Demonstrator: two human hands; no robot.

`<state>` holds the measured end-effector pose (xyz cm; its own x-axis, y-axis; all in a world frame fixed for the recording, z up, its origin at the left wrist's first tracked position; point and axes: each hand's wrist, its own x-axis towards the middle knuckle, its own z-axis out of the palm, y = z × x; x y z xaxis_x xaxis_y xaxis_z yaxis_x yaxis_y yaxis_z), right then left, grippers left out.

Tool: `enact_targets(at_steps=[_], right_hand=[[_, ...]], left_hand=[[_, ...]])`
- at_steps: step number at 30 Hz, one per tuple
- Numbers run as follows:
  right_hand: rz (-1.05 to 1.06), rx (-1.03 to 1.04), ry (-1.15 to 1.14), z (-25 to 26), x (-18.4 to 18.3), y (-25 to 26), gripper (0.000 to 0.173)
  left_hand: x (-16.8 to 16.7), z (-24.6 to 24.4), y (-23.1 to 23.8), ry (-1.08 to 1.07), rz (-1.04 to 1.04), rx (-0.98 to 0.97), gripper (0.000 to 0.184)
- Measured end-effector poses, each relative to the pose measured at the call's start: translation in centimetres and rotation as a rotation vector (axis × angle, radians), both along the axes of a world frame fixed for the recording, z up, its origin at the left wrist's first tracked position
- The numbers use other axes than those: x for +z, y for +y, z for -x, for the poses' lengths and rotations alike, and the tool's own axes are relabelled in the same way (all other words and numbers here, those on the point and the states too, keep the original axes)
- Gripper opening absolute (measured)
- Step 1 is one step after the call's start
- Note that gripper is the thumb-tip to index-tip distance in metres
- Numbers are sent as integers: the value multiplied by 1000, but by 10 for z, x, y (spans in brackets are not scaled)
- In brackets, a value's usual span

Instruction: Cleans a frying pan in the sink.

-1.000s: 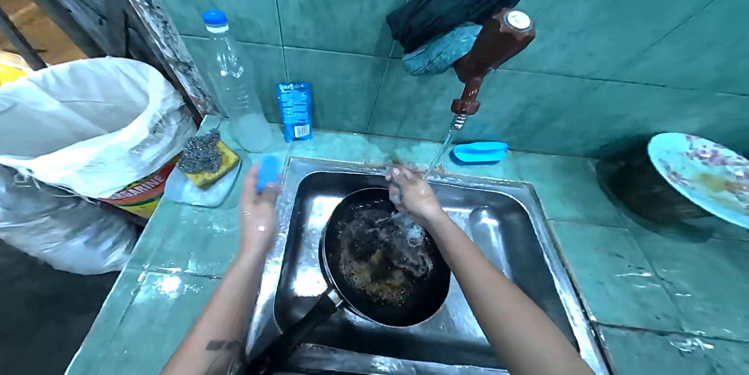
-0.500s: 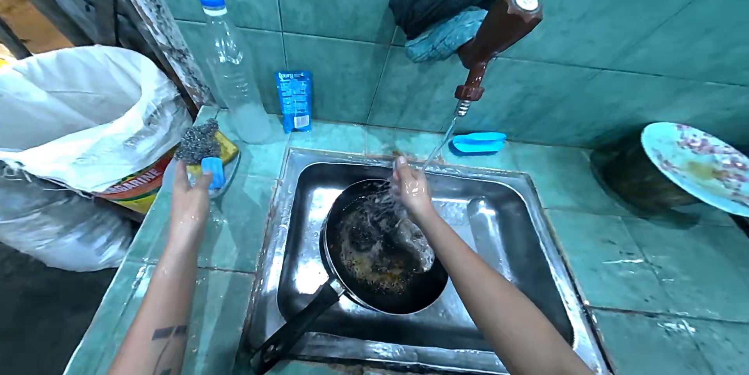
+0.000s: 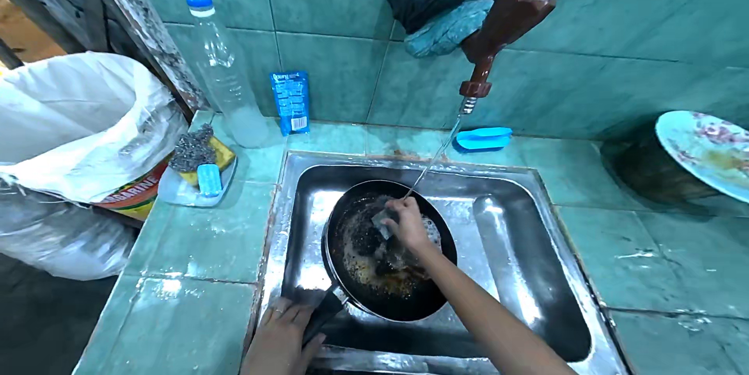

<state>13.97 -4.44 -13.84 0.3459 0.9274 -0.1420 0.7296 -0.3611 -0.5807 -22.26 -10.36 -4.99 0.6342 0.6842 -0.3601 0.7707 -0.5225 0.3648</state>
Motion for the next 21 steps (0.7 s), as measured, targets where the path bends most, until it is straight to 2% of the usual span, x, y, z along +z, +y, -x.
enact_targets(at_steps=[2, 3, 6, 8, 10, 13, 16, 18, 21], right_hand=[[19, -110, 23, 10, 1, 6, 37], [17, -67, 31, 27, 3, 2, 34], [16, 325, 15, 82, 8, -15, 38], [88, 535, -13, 91, 9, -8, 45], [102, 521, -88, 73, -1, 6, 49], [128, 303, -229, 27, -12, 18, 65], [224, 169, -149, 31, -5, 22, 70], [225, 228, -8, 57, 5, 23, 67], [239, 460, 118, 94, 27, 7, 58]], left_hand=[[-4, 1, 0, -6, -59, -14, 51], [-5, 1, 0, -12, -73, -24, 50], [-4, 1, -1, -10, -67, -44, 49], [-4, 1, -3, -17, -75, -34, 48], [-2, 1, -6, -1, -59, -6, 48], [1, 0, -10, 47, -45, 18, 49], [0, -2, -12, 58, -91, 9, 48], [0, -5, -14, 59, -93, 12, 48], [-1, -8, -17, 63, -119, 29, 47]])
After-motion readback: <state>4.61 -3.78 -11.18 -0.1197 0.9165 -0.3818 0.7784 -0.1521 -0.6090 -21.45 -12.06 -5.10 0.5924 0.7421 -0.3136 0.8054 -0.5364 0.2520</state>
